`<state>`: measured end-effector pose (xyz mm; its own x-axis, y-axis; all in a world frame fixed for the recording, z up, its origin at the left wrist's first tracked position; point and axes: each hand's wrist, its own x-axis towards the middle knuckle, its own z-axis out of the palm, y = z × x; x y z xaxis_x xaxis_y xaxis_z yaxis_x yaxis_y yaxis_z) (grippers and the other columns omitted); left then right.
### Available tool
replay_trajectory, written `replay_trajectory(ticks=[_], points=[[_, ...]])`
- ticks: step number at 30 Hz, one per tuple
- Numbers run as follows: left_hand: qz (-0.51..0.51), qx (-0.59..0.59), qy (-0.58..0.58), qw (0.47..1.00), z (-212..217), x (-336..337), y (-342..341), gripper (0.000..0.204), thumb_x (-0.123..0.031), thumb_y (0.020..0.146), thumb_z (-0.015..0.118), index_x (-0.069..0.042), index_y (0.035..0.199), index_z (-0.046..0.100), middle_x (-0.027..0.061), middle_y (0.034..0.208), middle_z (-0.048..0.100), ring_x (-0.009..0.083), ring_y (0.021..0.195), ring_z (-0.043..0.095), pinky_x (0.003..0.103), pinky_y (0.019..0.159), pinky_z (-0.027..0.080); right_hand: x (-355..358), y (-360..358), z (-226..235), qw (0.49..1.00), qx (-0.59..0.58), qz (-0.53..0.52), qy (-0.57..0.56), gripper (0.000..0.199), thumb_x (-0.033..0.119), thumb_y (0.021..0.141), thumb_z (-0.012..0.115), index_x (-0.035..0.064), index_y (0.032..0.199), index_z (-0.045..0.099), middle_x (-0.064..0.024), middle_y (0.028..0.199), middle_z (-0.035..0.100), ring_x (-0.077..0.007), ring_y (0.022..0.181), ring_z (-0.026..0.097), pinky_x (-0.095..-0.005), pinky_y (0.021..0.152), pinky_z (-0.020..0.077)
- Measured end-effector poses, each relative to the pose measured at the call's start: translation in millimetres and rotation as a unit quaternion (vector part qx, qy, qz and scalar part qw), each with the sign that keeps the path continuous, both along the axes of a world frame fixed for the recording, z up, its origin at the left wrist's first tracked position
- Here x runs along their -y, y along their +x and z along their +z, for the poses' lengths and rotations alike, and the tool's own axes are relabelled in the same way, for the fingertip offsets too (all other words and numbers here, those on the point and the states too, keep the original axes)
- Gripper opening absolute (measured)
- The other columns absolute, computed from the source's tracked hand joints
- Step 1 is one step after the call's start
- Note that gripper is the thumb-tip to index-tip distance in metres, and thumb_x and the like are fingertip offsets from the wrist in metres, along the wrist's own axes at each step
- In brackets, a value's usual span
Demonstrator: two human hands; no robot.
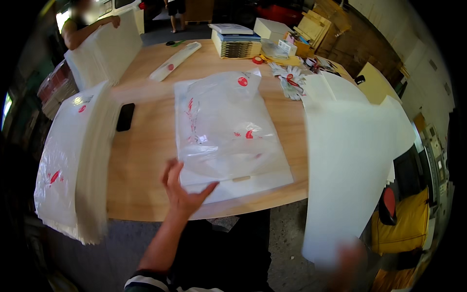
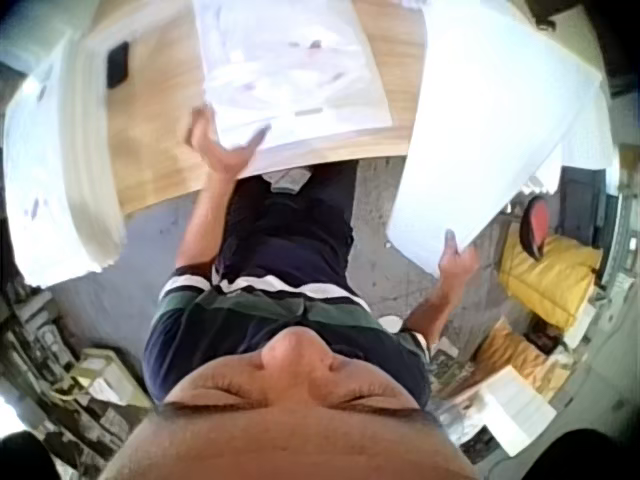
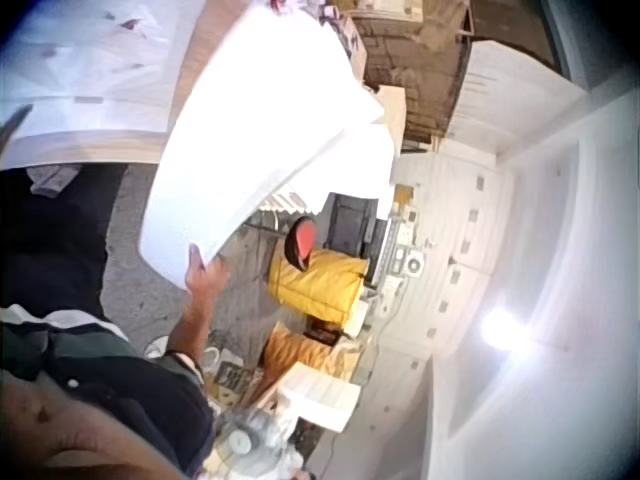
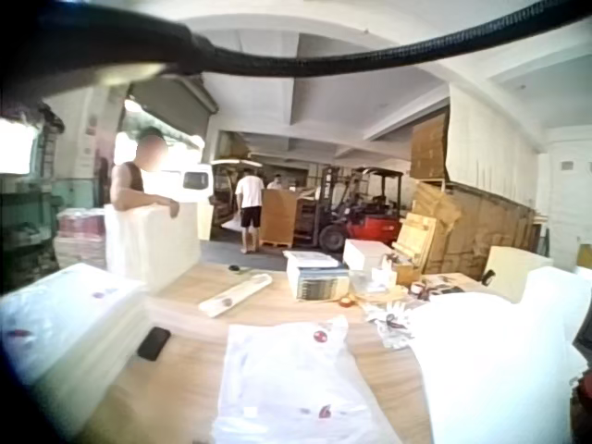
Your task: The person takes a plastic bag from a stack, opens it, inserts a thick stack of white paper sheets, and then places the filled bag onto a larger pile of finished packages.
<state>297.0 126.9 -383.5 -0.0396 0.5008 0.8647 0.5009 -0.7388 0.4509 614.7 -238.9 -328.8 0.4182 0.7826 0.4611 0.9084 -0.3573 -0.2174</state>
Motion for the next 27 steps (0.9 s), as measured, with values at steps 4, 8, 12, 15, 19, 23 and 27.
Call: replay_trajectory(ticks=[4,8,12,15,19,23,27], points=[[-0.008,-0.183,-0.041,0.982,36,-36,10,0.039,-0.006,0.067,0.077,-0.014,0.103,0.065,0.0082,0.111,0.058,0.0312,0.103,0.057,0.042,0.085,0.048,19,-3,14,0.979,-0.075,0.124,-0.141,0.024,0.020,0.083,0.068,0.0012,0.098,0.068,-0.0138,0.086,0.064,-0.0262,0.074,0.059,-0.0379,0.067,0.0473],[-0.086,-0.150,-0.079,0.982,77,-55,30,0.028,0.000,0.072,0.068,-0.010,0.097,0.064,0.0039,0.086,0.064,0.0253,0.071,0.064,0.036,0.060,0.051,21,-16,12,0.972,-0.115,0.111,-0.172,0.029,0.016,0.088,0.066,-0.0057,0.108,0.063,-0.0154,0.096,0.065,-0.0263,0.085,0.063,-0.0402,0.079,0.0513],[-0.159,-0.184,-0.097,0.965,101,-49,47,0.027,-0.001,0.074,0.069,-0.011,0.098,0.065,0.0047,0.088,0.065,0.0268,0.071,0.065,0.037,0.060,0.051,-2,-26,0,0.922,-0.365,-0.044,-0.123,0.016,0.023,0.089,0.066,0.0071,0.093,0.065,-0.0071,0.078,0.061,-0.0234,0.070,0.060,-0.0387,0.067,0.0500],[-0.198,-0.194,-0.094,0.956,105,-45,45,0.024,-0.005,0.076,0.070,-0.010,0.100,0.064,0.0049,0.086,0.065,0.0272,0.072,0.065,0.037,0.060,0.052,-7,-10,-19,0.975,-0.130,0.037,-0.179,0.011,0.019,0.089,0.064,0.0088,0.093,0.064,-0.0054,0.077,0.060,-0.0221,0.068,0.059,-0.0369,0.063,0.0492],[-0.194,-0.214,-0.119,0.950,119,-39,35,0.021,-0.010,0.079,0.069,-0.008,0.099,0.064,0.0080,0.087,0.066,0.0301,0.074,0.065,0.040,0.061,0.052,-15,-9,-33,0.912,0.313,0.128,-0.234,0.006,0.015,0.090,0.061,0.0093,0.092,0.062,-0.0030,0.071,0.056,-0.0192,0.061,0.056,-0.0342,0.054,0.0454],[-0.230,-0.109,-0.157,0.954,124,-37,60,0.020,-0.010,0.081,0.065,-0.005,0.099,0.061,0.0154,0.088,0.065,0.0362,0.073,0.065,0.044,0.062,0.052,-43,-30,-24,0.981,0.082,0.106,-0.144,0.014,0.023,0.092,0.062,0.0097,0.087,0.062,-0.0042,0.063,0.050,-0.0197,0.054,0.051,-0.0333,0.050,0.0426],[-0.225,-0.233,-0.104,0.940,127,1,94,0.027,-0.012,0.083,0.063,-0.004,0.109,0.058,0.0129,0.094,0.063,0.0320,0.070,0.065,0.042,0.057,0.052,-77,-62,-2,0.959,0.082,0.058,-0.264,0.019,0.025,0.091,0.062,0.0073,0.088,0.063,-0.0088,0.070,0.057,-0.0232,0.059,0.057,-0.0364,0.055,0.0473]])
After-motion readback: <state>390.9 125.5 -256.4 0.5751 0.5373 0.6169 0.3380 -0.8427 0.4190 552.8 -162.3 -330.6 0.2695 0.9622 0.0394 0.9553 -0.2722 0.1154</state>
